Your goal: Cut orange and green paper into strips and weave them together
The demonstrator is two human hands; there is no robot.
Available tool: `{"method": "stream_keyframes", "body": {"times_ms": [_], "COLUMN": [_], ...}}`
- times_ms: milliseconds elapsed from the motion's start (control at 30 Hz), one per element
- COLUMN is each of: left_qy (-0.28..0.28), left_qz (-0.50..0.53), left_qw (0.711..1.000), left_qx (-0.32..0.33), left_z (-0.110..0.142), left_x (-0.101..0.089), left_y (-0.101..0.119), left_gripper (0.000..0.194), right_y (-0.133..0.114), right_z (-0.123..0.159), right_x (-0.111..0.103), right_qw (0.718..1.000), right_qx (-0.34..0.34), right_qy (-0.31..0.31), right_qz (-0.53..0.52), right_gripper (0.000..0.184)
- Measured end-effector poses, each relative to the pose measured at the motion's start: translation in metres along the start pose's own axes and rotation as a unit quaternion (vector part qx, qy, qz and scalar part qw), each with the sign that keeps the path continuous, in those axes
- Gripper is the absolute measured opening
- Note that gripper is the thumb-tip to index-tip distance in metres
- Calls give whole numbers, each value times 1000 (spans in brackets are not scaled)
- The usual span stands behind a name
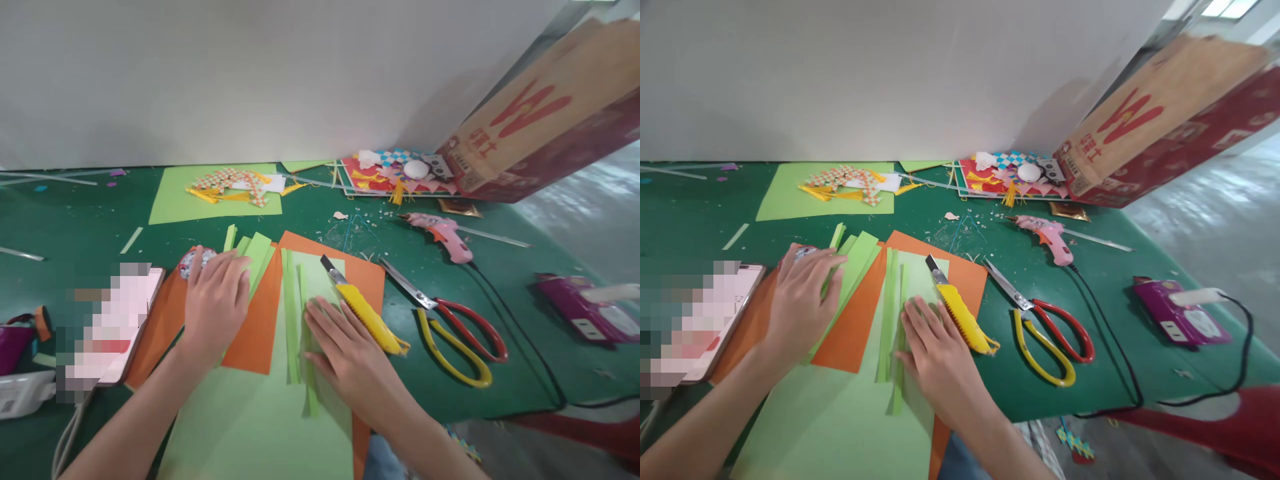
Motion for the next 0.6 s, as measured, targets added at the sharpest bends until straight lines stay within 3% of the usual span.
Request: {"method": "stream_keyframes", "body": {"times_ms": [200,333,433,600], "left_qy": [-38,-115,-165,-180], "left_qz": [-23,-41,-59,-37], "left_qw": [998,991,983,981], "left_qx": [-53,-53,-45,-66], "left_z": [-3,-1,1,1], "left_x": [5,15,21,21], "left_y": [-18,-18,-17,-19], "left_gripper": [26,24,33,38], "right_y": [12,16,17,20], "right_z": [-31,-45,-46,-40], "right_x": [11,10,5,-5], "right_qw": [1000,999,996,978], "right_qx": [21,18,11,19], "right_qy": [8,7,47,156], "right_qz": [11,-25,-69,-140], "right_gripper": [42,41,38,30]}}
Point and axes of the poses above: each hand's wrist, its own z-axis away from the middle knuckle, its own x-axis out of the palm, y = z × x, the point moved 6 cm from there along -z, towards the middle knuckle, and after that the axes turned 15 degrees about -z, right-handed, at the moved point
